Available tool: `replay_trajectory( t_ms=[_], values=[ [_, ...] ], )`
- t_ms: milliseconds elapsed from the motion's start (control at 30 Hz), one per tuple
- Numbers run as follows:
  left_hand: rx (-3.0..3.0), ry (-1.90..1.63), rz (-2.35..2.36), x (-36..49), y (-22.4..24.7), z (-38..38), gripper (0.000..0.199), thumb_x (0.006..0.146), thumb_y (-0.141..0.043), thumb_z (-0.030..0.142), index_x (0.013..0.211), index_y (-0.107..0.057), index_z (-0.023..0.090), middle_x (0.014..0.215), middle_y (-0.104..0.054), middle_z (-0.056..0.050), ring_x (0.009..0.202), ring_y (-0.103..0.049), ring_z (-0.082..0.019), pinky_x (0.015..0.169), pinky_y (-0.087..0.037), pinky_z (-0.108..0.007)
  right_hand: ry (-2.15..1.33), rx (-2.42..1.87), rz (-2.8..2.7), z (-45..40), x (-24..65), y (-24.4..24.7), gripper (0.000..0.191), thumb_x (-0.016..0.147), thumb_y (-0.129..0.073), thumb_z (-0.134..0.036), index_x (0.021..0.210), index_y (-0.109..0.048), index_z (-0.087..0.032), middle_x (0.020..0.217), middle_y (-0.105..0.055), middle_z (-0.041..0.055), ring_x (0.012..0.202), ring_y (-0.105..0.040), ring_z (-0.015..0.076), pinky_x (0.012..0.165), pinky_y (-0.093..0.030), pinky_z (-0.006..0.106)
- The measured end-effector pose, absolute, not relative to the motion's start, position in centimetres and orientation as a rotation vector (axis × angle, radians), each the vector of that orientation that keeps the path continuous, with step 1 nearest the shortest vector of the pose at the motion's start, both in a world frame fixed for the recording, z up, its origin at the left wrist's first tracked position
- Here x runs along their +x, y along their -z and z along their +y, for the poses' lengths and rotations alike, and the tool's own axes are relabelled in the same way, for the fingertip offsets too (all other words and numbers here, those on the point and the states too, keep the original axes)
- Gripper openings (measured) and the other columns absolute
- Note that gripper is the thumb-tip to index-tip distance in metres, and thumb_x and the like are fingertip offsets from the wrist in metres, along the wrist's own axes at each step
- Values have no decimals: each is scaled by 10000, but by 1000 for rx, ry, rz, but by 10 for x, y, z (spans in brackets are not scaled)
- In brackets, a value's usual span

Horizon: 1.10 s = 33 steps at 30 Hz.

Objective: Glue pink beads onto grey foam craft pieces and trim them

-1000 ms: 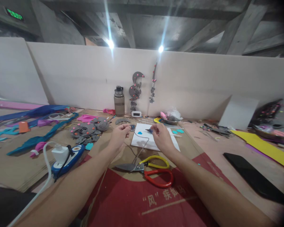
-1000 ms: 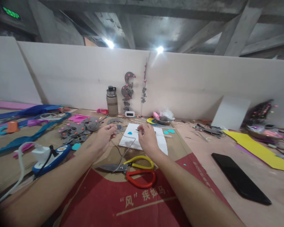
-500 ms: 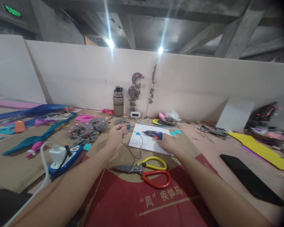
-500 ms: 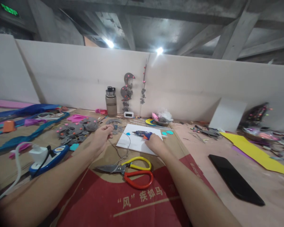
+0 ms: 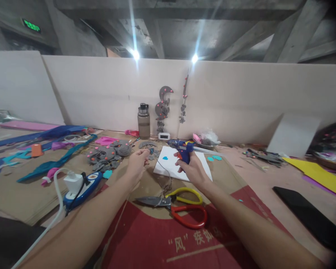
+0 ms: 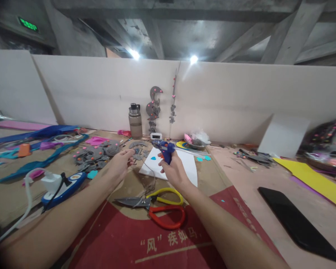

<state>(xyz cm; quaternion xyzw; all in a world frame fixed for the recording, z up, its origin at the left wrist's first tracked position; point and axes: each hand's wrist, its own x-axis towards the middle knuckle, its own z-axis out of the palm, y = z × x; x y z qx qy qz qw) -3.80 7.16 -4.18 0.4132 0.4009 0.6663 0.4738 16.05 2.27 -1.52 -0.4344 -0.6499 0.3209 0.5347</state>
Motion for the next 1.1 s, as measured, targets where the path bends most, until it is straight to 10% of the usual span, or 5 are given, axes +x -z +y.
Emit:
replay_trajectory(
  t_ms=[1100],
  values=[
    [1052,-1633,976,-22,27,52,300,584,-735,350,757,-645,123,603,-516,27,521,-409,-60,499,-311,-202,-472,-1272,-1758,5,145,23,196,808,-491,-297,959,-522,-175,854,-627,64,748,-555,185,707,-429,327]
  ],
)
